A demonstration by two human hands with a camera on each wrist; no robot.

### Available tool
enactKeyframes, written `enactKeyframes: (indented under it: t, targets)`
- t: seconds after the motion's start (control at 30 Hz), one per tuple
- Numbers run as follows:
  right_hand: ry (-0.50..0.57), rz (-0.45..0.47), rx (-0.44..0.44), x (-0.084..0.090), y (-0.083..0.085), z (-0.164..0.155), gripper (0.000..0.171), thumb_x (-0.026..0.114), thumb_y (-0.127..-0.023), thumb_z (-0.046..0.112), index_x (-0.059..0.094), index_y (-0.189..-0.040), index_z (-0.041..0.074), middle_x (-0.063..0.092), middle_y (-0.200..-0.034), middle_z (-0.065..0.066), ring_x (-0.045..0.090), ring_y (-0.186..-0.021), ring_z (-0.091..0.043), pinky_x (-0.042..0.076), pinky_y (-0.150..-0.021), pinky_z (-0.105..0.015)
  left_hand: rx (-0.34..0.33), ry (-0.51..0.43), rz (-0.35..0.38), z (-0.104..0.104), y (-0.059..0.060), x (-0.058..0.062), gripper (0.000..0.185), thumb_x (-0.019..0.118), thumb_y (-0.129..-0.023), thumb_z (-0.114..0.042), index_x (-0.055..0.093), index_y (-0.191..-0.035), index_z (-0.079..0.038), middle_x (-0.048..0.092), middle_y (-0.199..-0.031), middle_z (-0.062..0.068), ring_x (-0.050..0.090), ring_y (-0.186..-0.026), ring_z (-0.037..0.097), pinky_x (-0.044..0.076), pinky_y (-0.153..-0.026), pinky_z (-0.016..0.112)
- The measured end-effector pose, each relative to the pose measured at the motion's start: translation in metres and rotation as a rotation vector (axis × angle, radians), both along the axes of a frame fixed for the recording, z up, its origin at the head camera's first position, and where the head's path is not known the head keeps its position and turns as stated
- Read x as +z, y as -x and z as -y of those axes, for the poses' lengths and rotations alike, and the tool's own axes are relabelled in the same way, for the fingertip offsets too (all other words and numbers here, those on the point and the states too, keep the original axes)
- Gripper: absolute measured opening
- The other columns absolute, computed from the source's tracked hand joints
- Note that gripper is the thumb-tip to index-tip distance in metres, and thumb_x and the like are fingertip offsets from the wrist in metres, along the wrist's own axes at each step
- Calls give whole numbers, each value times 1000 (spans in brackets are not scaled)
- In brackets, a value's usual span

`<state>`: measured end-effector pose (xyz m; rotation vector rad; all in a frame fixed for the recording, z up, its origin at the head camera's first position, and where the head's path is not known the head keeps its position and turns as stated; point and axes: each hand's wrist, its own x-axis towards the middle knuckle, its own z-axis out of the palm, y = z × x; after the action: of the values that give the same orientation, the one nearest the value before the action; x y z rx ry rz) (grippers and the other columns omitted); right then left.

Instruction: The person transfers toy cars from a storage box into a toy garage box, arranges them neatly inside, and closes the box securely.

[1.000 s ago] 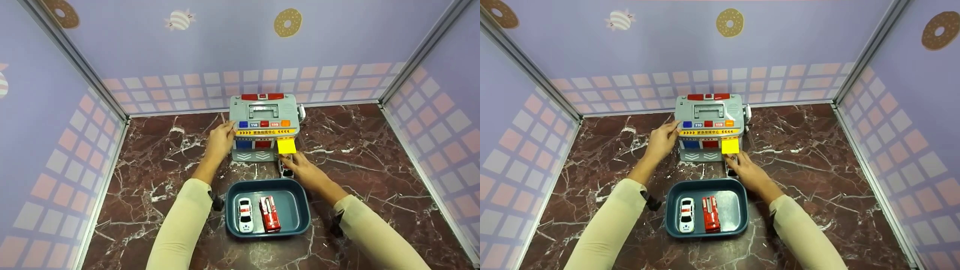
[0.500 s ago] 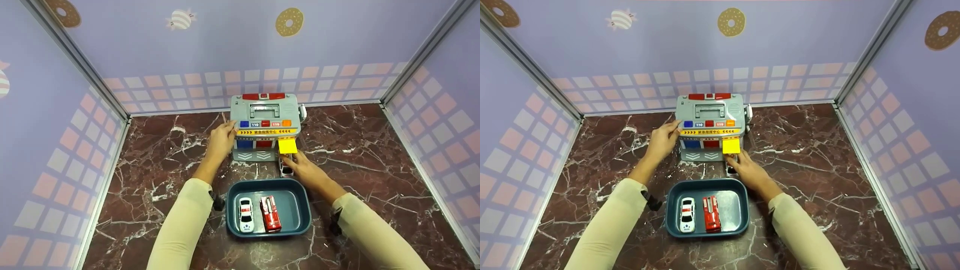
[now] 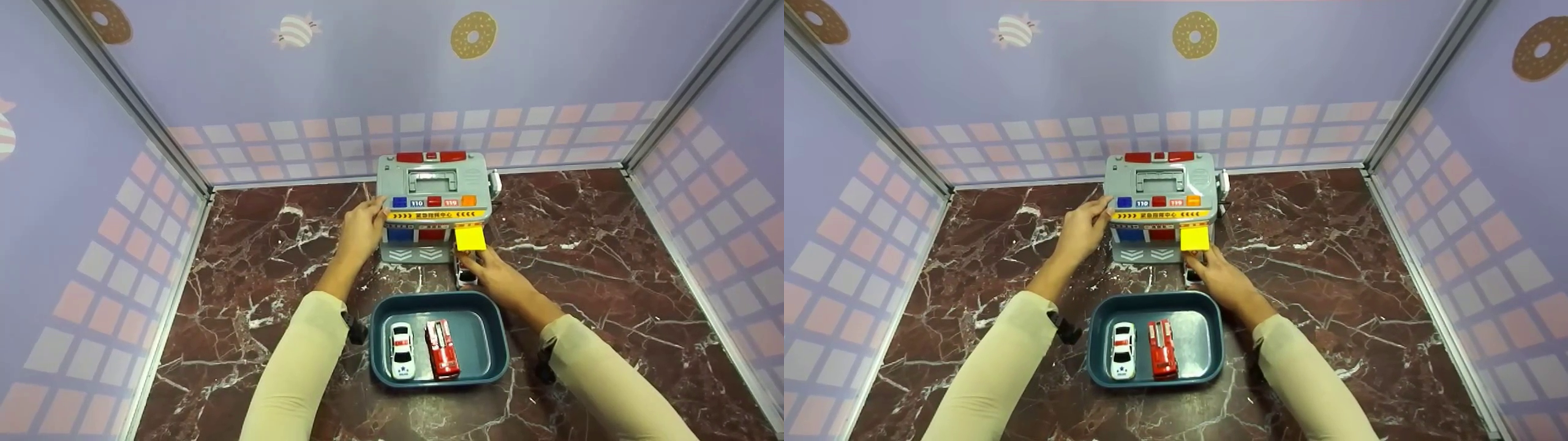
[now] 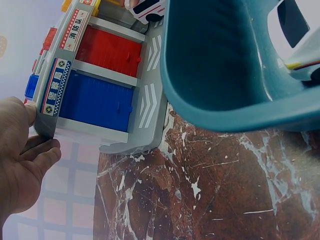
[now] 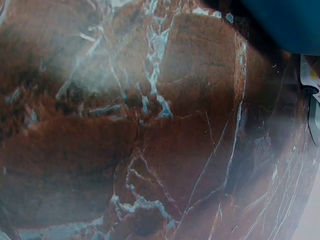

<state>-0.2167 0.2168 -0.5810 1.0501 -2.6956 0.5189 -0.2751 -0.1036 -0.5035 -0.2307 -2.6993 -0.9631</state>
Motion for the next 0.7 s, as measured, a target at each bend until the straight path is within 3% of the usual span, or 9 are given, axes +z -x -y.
enactKeyframes:
  t: [0.37,0.7]
  targets:
    - [-28,-26,-2,-2,1,1,68,81,-88,30,54,-148,16,47,-143,-32,49,-133,-48,55,-97,-58,-3,18,20,1,-1,1,38,58,-104,-29,64,-139,-13,65,-137,18,62,-129,35,50,-109,47]
    - [-70,-44,-66,-3,0,4,75,81,-87,34,49,-151,14,51,-144,-25,42,-139,-46,54,-101,-55,14,6,29,-1,-1,0,38,59,-104,-29,64,-138,-15,65,-138,17,62,-129,33,50,-109,48]
